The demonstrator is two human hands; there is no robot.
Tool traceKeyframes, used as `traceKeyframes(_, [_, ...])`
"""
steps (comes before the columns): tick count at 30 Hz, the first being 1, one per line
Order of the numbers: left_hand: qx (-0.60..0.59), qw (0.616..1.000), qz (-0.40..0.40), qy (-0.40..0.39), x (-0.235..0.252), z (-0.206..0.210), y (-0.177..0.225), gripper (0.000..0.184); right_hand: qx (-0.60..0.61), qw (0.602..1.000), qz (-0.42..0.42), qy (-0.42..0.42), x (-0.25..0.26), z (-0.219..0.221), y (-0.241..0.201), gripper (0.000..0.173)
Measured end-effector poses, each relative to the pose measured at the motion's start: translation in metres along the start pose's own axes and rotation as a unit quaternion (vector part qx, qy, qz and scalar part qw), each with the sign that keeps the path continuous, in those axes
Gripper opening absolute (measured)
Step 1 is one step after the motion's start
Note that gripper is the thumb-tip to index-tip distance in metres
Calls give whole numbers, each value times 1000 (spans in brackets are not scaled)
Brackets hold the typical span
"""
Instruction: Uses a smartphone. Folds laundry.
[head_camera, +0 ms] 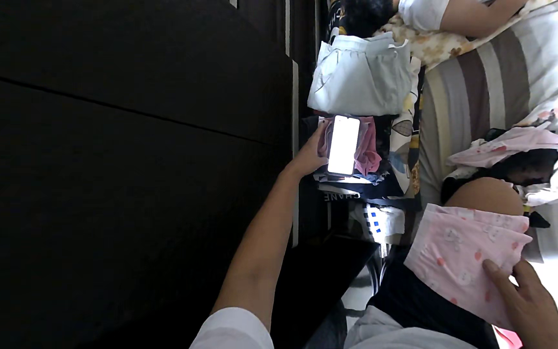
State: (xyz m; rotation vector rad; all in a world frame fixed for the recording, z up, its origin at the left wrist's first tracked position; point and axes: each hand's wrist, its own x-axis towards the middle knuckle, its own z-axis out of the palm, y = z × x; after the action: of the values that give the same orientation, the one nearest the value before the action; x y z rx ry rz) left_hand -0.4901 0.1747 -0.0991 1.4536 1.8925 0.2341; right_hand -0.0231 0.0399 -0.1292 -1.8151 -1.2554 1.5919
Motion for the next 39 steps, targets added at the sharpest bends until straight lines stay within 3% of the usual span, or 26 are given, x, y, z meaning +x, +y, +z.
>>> traceKeyframes(8, [-4,1000,16,11,1,2,-2,108,3,1000,1,-2,1,1,1,60])
traceKeyframes(20, [15,999,-23,27,1,3,4,104,9,1000,0,-2,1,1,0,59])
traceKeyframes(27, [85,964,-199,156,26,15,44,83,5,1000,12,-8,1,0,0,60])
traceKeyframes(33, [50,950,-213,224,57,21,48,66,15,1000,11,0,-1,-1,-1,58])
traceKeyframes(39, [50,948,-226,219,63,19,46,70,18,1000,14,-2,1,-1,-3,58])
